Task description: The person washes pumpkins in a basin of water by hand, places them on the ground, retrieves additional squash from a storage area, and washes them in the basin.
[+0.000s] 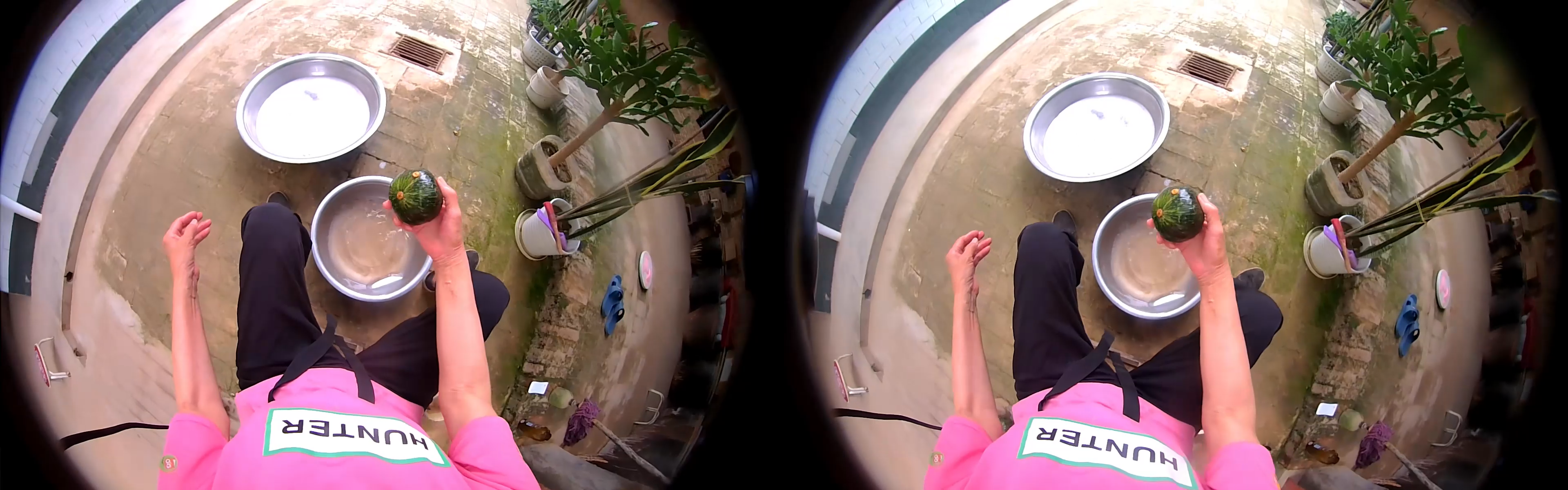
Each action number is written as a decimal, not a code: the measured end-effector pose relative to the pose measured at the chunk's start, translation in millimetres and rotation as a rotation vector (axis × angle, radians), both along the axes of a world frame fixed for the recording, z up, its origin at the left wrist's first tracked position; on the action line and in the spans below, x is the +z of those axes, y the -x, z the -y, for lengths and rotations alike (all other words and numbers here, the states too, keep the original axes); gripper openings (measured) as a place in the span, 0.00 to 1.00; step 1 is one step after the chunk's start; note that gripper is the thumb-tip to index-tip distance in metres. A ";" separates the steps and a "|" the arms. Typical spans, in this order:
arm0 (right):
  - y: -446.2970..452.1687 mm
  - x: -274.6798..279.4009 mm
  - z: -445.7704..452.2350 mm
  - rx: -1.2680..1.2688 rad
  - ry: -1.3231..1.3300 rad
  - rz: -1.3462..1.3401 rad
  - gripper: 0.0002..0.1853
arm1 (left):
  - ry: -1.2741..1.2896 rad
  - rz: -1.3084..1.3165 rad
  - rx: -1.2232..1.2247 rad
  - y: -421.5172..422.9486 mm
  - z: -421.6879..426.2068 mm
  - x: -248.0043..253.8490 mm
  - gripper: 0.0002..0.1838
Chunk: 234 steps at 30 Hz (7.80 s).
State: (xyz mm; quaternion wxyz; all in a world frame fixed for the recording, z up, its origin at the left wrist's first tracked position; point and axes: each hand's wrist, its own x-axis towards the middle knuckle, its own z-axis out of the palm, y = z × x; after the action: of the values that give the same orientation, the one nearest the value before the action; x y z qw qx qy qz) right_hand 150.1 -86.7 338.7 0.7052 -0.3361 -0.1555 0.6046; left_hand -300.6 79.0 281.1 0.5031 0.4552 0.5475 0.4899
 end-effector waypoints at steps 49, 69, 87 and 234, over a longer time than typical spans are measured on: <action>1.6 -58.3 -34.9 -0.271 0.152 0.437 0.19 | 0.065 -0.317 -0.412 -136.7 -33.2 28.8 0.39; -50.1 -98.3 -18.6 0.046 0.458 0.448 0.25 | 0.800 -0.202 1.012 365.3 356.5 -154.8 0.24; -25.3 37.4 12.9 -0.113 0.479 0.590 0.25 | 0.797 -0.370 0.898 438.8 354.4 -277.9 0.21; -65.4 230.5 556.8 -1.509 1.657 0.124 0.06 | -0.981 -0.256 -2.636 -893.7 456.6 419.3 0.15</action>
State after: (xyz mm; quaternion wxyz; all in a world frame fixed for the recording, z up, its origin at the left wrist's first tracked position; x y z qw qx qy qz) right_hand 215.5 -643.5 569.2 0.4409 -0.7392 0.5031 -0.0781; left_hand 593.1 -377.6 700.4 0.3261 0.7929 -0.4558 -0.2391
